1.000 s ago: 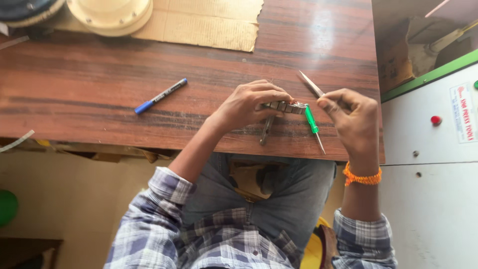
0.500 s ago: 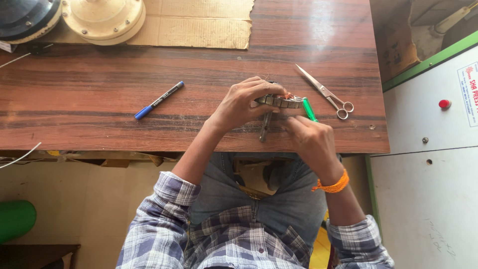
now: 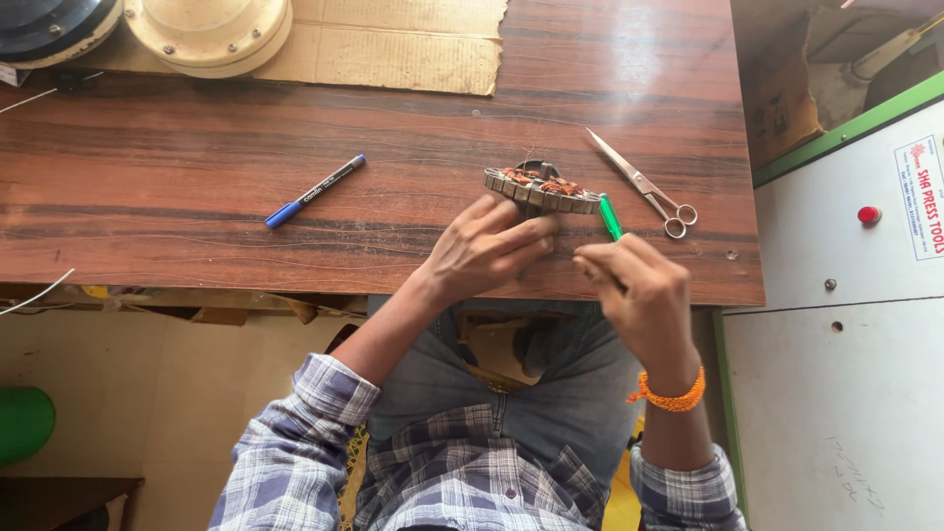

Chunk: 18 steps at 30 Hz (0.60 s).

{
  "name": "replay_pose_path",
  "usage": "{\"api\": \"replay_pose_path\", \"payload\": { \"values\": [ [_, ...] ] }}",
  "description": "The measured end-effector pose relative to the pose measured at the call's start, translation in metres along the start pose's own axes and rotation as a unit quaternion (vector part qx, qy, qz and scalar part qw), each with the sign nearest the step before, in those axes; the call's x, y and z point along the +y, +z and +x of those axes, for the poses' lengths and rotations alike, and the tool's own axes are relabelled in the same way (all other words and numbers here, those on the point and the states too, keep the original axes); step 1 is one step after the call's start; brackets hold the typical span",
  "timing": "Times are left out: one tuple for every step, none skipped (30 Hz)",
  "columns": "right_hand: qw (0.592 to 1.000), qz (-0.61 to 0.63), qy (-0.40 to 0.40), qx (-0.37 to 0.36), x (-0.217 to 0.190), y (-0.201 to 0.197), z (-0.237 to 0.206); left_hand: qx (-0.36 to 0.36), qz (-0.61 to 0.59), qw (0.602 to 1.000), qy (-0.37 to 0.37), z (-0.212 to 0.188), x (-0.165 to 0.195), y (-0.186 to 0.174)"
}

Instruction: The person works on a copper-wound motor armature at a workbench, holding the armature steady with one hand while using the other hand to adjust and position the copper windings and wires. They occasionally pick up scissors and a screwdriver to trim and work on the wires, turning the armature to reach different sides.

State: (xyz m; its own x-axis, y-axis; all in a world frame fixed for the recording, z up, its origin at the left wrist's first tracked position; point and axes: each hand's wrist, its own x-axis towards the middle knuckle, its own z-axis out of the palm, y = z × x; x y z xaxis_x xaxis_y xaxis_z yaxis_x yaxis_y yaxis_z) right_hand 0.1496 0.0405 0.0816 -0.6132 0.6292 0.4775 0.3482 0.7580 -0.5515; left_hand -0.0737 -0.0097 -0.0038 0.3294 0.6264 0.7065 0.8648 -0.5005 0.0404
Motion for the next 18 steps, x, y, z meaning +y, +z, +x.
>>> {"api": "replay_pose_path", "payload": {
  "values": [
    [1.0,0.001,0.009,0.011,-0.002,-0.004,0.005,-0.003,-0.011,1.0,-0.02,0.001,0.003,0.0],
    [1.0,0.001,0.011,0.012,-0.003,-0.006,0.01,-0.005,-0.022,0.999,-0.041,0.002,0.008,0.001],
    [1.0,0.001,0.013,0.012,-0.004,-0.007,0.016,0.034,-0.063,0.994,-0.085,0.003,0.013,0.002],
    [1.0,0.0,0.017,0.013,-0.004,-0.007,0.023,0.073,-0.103,0.984,-0.128,0.005,0.019,0.003],
    [1.0,-0.003,-0.004,0.016,-0.004,-0.005,0.03,0.111,-0.142,0.969,-0.17,0.006,0.024,0.005],
    [0.999,-0.006,-0.026,0.019,-0.004,-0.001,0.038,0.122,-0.193,0.944,-0.24,0.008,0.03,0.007],
    [0.999,-0.007,-0.049,0.021,-0.003,0.002,0.047,0.132,-0.242,0.911,-0.307,0.009,0.034,0.009],
    [0.999,0.009,-0.039,0.009,-0.001,0.005,0.055,0.139,-0.289,0.87,-0.374,0.01,0.038,0.011],
    [0.999,0.026,-0.027,-0.004,0.001,0.009,0.062,0.143,-0.303,0.852,-0.403,0.01,0.041,0.013],
    [0.999,0.043,-0.015,-0.017,0.003,0.012,0.066,0.145,-0.317,0.832,-0.432,0.011,0.044,0.014],
    [0.999,0.046,0.002,-0.023,0.006,0.015,0.069,0.148,-0.333,0.81,-0.46,0.012,0.047,0.016],
    [0.998,0.048,0.018,-0.031,0.01,0.016,0.072,0.154,-0.37,0.78,-0.48,0.013,0.048,0.018],
    [0.998,0.05,0.032,-0.037,0.014,0.017,0.075,0.161,-0.405,0.749,-0.499,0.015,0.05,0.019],
    [0.997,0.047,0.032,-0.047,0.019,0.018,0.079,0.169,-0.439,0.717,-0.515,0.017,0.051,0.021],
    [0.997,0.044,0.031,-0.056,0.023,0.019,0.083,0.182,-0.428,0.72,-0.515,0.019,0.053,0.023],
    [0.997,0.04,0.03,-0.064,0.029,0.02,0.087,0.195,-0.416,0.724,-0.514,0.021,0.054,0.024],
    [0.996,0.039,0.036,-0.078,0.035,0.02,0.091,0.207,-0.404,0.728,-0.513,0.023,0.055,0.026],
    [0.994,0.038,0.041,-0.092,0.042,0.019,0.094,0.22,-0.383,0.738,-0.51,0.025,0.056,0.028]
  ]
}}
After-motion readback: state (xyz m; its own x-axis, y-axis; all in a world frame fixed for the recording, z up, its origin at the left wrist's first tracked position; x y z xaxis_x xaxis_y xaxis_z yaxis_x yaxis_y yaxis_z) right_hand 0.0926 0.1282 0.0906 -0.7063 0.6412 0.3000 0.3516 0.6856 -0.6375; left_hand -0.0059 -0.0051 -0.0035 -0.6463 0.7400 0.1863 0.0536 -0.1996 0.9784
